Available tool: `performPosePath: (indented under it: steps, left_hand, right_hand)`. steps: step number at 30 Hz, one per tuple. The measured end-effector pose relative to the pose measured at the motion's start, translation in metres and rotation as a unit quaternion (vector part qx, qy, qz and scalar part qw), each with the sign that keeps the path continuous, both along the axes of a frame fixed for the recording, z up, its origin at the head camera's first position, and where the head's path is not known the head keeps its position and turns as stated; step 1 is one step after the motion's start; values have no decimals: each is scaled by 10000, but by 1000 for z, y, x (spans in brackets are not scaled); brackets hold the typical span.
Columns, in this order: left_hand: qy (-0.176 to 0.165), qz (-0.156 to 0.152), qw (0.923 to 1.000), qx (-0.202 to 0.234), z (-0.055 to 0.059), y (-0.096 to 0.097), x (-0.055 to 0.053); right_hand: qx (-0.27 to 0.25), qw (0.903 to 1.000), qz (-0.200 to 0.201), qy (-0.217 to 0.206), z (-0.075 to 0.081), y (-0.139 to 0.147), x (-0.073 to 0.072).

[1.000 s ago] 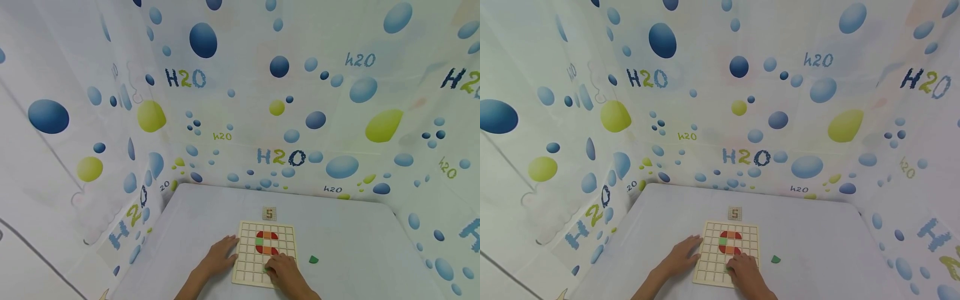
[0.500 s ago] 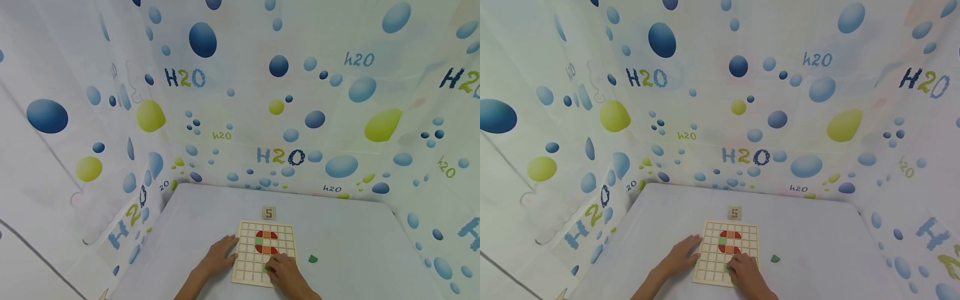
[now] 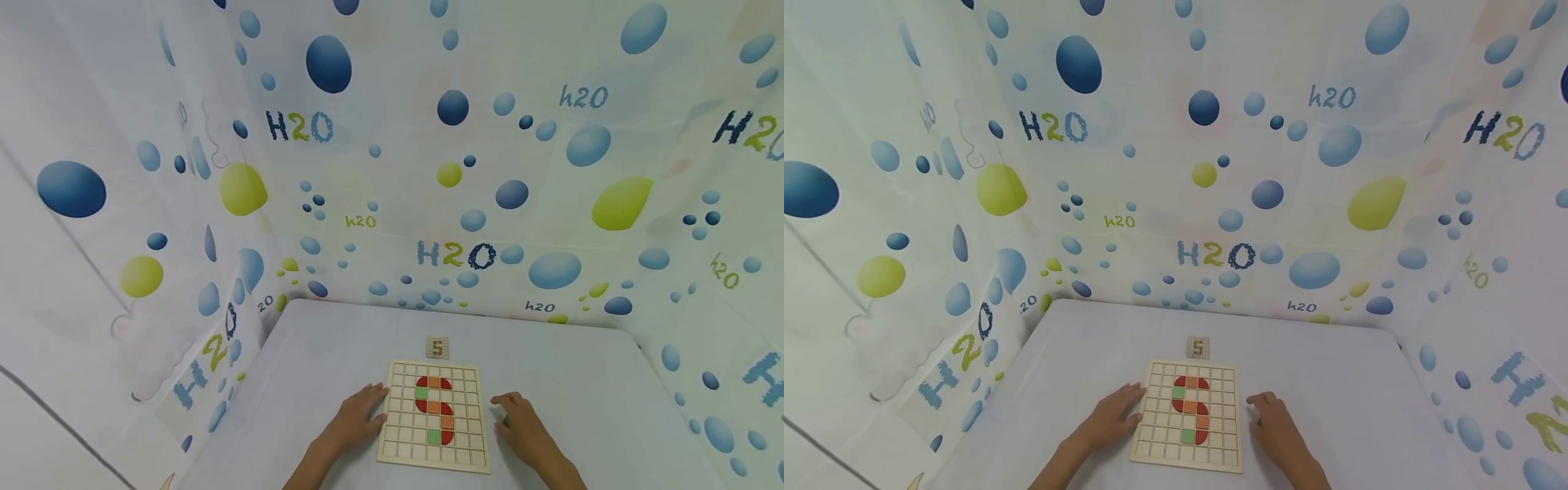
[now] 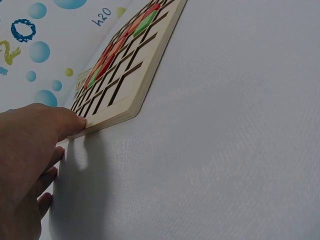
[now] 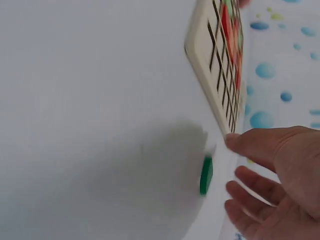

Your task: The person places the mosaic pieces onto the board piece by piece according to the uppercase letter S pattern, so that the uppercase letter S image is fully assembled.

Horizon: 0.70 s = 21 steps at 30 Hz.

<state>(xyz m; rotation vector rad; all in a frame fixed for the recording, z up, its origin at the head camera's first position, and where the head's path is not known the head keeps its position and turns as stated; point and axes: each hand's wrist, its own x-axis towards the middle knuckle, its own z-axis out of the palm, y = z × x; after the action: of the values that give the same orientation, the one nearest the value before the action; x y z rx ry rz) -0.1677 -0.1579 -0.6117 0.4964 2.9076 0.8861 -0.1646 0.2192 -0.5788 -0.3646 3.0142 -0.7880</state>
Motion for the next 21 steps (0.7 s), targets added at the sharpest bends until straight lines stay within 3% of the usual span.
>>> performPosePath:
  steps: [7,15,21]
  left_hand:
    - [-41,-83,10000,-33,8,0,2]
    - [-93,-50,9999,-11,5,-1,-2]
    - [-134,-68,9999,-30,0,-3,-3]
  right_hand:
    - [98,9979,-119,-624,-2,25,-11]
    - [113,9992,-196,-338,-11,26,-14]
    - [-52,9983,-204,-548,-13,22,-14]
